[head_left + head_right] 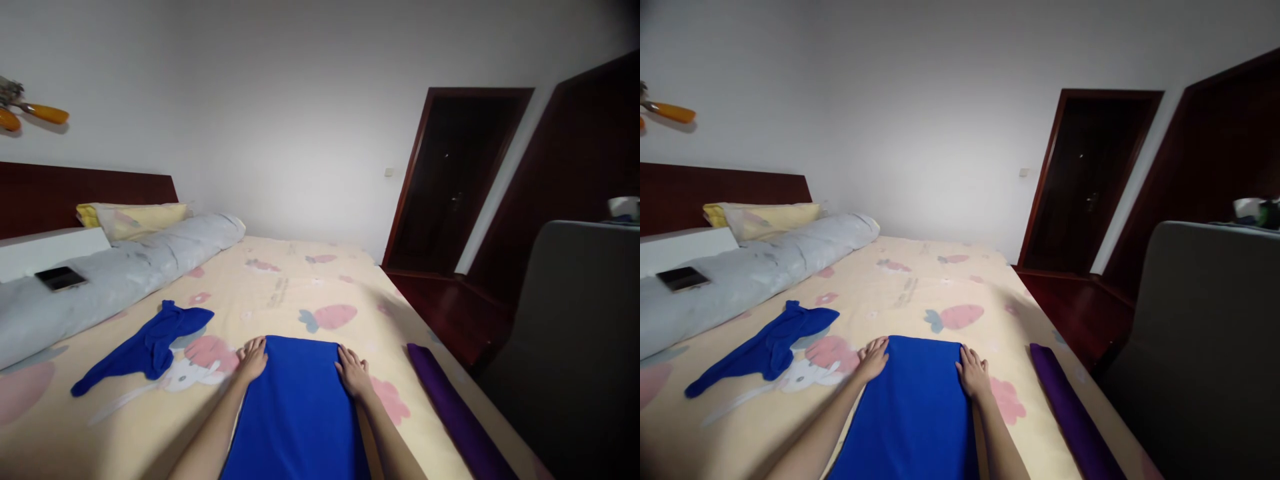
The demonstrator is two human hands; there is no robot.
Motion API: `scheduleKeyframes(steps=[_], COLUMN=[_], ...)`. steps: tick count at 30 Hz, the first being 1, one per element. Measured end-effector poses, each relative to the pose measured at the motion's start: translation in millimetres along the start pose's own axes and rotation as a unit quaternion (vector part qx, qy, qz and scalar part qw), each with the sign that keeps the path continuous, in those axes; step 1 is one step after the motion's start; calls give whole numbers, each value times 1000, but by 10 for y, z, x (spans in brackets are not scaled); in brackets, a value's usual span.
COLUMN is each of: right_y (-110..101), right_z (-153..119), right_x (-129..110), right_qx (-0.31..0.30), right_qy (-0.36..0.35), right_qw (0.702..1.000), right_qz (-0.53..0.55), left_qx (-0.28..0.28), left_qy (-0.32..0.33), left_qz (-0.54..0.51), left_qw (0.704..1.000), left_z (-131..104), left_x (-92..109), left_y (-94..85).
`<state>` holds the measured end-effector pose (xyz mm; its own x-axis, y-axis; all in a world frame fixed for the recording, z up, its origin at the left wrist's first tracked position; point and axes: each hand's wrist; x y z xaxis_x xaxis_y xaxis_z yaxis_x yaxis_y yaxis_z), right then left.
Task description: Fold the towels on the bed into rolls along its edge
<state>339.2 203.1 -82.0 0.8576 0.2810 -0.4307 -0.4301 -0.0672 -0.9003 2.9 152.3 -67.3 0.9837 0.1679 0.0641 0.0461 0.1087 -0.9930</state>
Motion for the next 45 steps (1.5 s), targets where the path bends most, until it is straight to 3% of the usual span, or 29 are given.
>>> scheduleKeyframes(steps=[2,4,7,9,11,13,17,20,22,25,29,31,33,36,38,41,45], right_y=[-30,-34,71,202,317,358,217,107,125,301,561,583,520,357,284,322,577], right_z=[-5,-18,-47,-67,-81,-85,-88,-132,-205,-380,-633,-728,-801,-901,-987,-1169,-1454], right_x=[-61,-227,-641,-896,-1001,-912,-464,-366,-513,-899,-1180,-1082,-852,-461,-334,-496,-1015], right_qx=[-17,-3,18,-5,-27,-19,1,15,37,31,-12,-2,15,28,42,72,28], right_qy=[23,34,-25,-73,-88,-65,9,54,45,-36,-111,-111,-95,-46,-1,-1,-114], right_qw=[1000,999,1000,997,994,996,999,998,998,999,992,992,994,998,999,997,991], right_qz=[-13,-21,5,35,53,55,39,19,7,24,66,67,56,31,12,13,58], left_qx=[5,47,117,106,69,37,11,43,105,158,85,52,36,36,54,122,174], left_qy=[-19,-24,66,123,121,89,19,-24,-33,15,85,87,83,60,32,34,121], left_qz=[22,63,113,112,104,100,119,140,148,140,100,86,84,97,115,133,119], left_qw=[1000,997,984,980,985,990,993,989,983,977,988,991,992,993,991,983,970], left_z=[-70,-134,-182,-182,-172,-163,-182,-275,-391,-625,-938,-1061,-1162,-1302,-1399,-1550,-1735], left_x=[76,227,594,820,911,818,312,69,113,447,860,831,643,287,178,347,807], left_y=[29,61,159,249,313,313,158,73,86,185,297,288,243,161,137,184,381])
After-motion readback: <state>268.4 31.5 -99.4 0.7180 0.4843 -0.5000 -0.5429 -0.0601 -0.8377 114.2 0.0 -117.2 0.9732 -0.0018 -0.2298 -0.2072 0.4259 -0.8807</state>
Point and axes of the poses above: each hand's wrist, its own z-axis towards the middle knuckle, its own y-axis out of the palm, x = y × z, and after that the axes turned 15 degrees about z, right-handed
